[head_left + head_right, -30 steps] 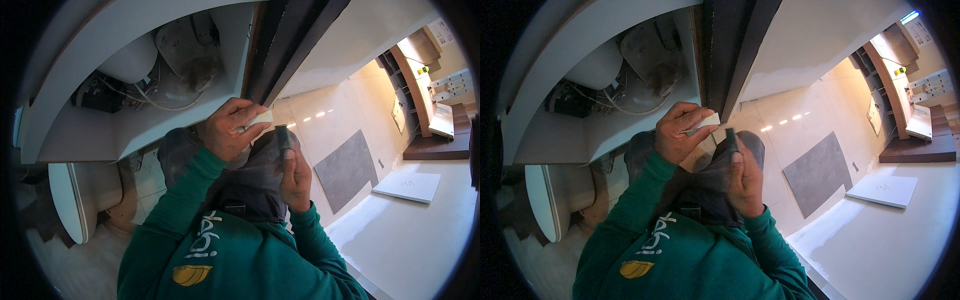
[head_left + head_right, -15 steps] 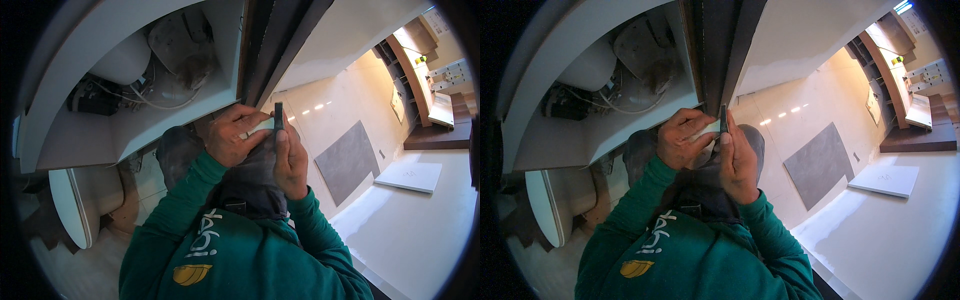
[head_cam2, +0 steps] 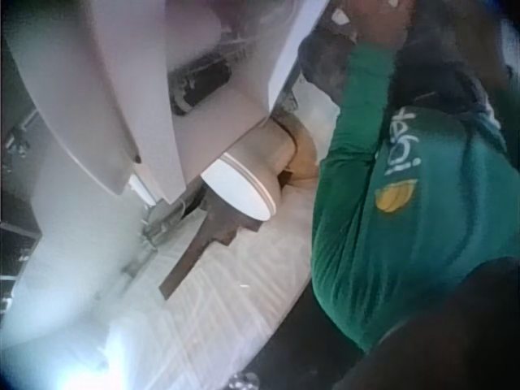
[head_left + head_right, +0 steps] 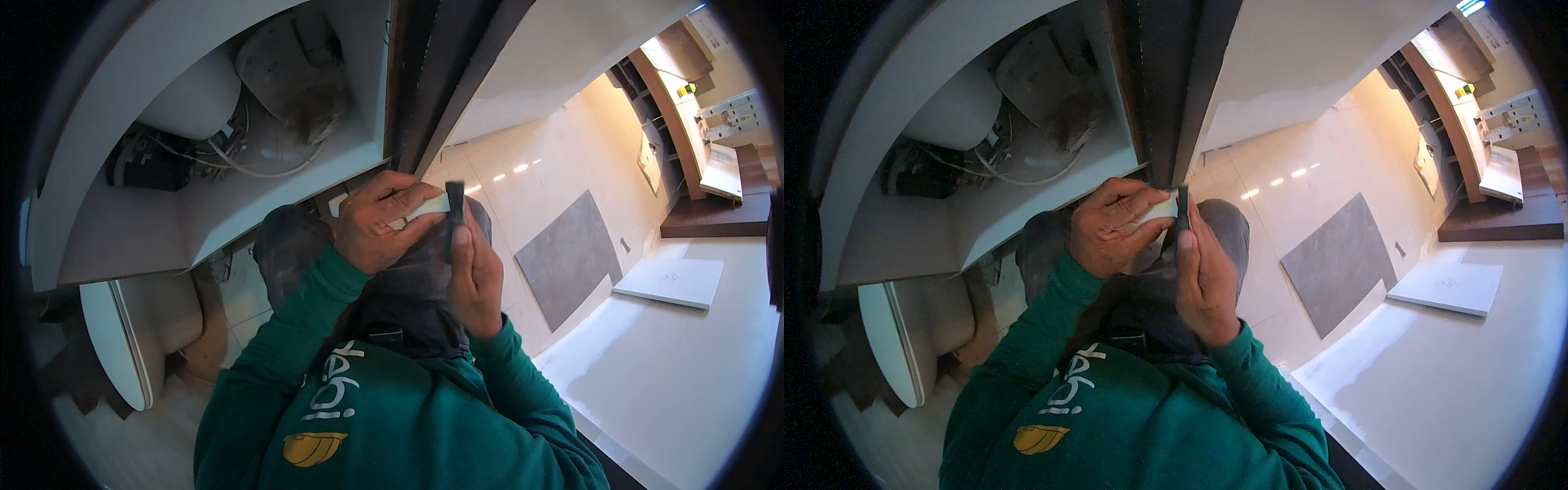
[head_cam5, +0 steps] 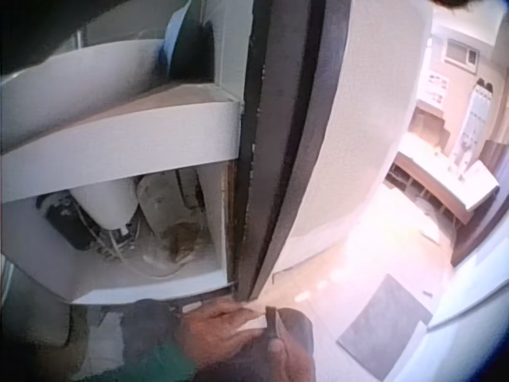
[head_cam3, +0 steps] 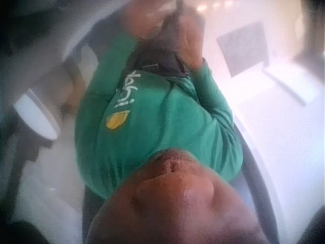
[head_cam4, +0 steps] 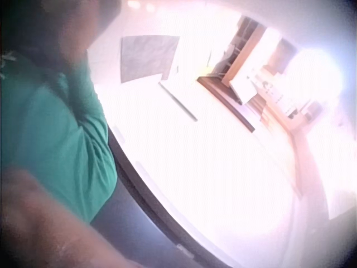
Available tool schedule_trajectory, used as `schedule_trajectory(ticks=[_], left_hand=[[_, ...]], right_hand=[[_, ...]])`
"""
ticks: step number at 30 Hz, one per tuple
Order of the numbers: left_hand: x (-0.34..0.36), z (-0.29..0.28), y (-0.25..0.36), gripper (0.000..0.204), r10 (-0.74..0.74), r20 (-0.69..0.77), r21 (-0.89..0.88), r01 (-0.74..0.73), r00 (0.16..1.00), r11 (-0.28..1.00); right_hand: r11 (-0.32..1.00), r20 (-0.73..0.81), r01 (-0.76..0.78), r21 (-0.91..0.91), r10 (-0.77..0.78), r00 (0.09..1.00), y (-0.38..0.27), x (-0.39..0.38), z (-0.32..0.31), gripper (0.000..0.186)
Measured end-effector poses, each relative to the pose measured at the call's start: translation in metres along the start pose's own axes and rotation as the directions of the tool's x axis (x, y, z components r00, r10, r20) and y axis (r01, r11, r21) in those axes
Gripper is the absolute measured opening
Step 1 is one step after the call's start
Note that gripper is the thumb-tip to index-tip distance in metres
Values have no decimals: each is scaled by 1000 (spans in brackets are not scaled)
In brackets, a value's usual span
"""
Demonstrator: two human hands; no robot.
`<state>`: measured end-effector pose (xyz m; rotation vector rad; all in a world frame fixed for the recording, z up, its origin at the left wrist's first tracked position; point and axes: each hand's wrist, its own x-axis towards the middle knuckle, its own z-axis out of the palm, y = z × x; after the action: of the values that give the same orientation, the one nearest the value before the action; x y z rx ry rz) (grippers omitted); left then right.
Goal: The person kneels under a bathroom sink cabinet and applies a strip of edge banding to the exposed edge of the cabinet frame. They measure, peel the backing, and press the banding into place along the vertical edge.
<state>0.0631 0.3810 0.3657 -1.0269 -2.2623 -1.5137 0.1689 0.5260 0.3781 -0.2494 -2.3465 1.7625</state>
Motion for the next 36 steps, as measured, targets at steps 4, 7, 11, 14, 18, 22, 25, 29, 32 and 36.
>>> schedule_trajectory(ticks=[4, 7, 11, 14, 18, 22, 25, 29, 32, 36], left_hand=[[2, -2, 0, 41, -18, -31, 10, 19, 999, 1000], [-3, -1, -10, 39, -47, -53, -56, 44, 997, 997], [-1, -4, -16, 38, -80, -96, -42, 76, 992, 996], [0, -8, -16, 38, -74, -60, -66, 70, 995, 995], [-5, -5, -12, 39, -41, -19, -68, 40, 999, 997], [-5, -2, -1, 41, -10, 60, -25, 11, 998, 1000], [-11, -1, 6, 43, -21, 76, -26, 23, 997, 999], [-16, 0, -2, 42, -31, -21, -75, 30, 999, 997], [-9, -3, -9, 40, -66, -110, -52, 61, 992, 997], [-5, -16, -11, 37, -80, -72, -81, 74, 994, 994]], right_hand=[[995, -10, -19, 98, 21, 1000, 0, 15, 8, 51], [997, 45, -48, 56, 45, 998, -7, 8, 8, 51], [980, 157, -185, 69, 173, 972, -4, -25, 0, 51], [972, 2, -184, 149, 186, 983, 6, -33, -5, 52], [994, 21, -78, 74, 76, 997, 5, -23, -12, 51], [997, 4, 29, -71, -29, 1000, 3, -10, -5, 50], [998, -29, 61, -33, -62, 998, -4, 11, -1, 50], [999, -6, -47, 17, 47, 999, -6, 9, 5, 49], [993, 80, -120, -8, 120, 990, -9, -19, 9, 49], [981, -4, -126, 144, 128, 992, 9, -34, 3, 50]])
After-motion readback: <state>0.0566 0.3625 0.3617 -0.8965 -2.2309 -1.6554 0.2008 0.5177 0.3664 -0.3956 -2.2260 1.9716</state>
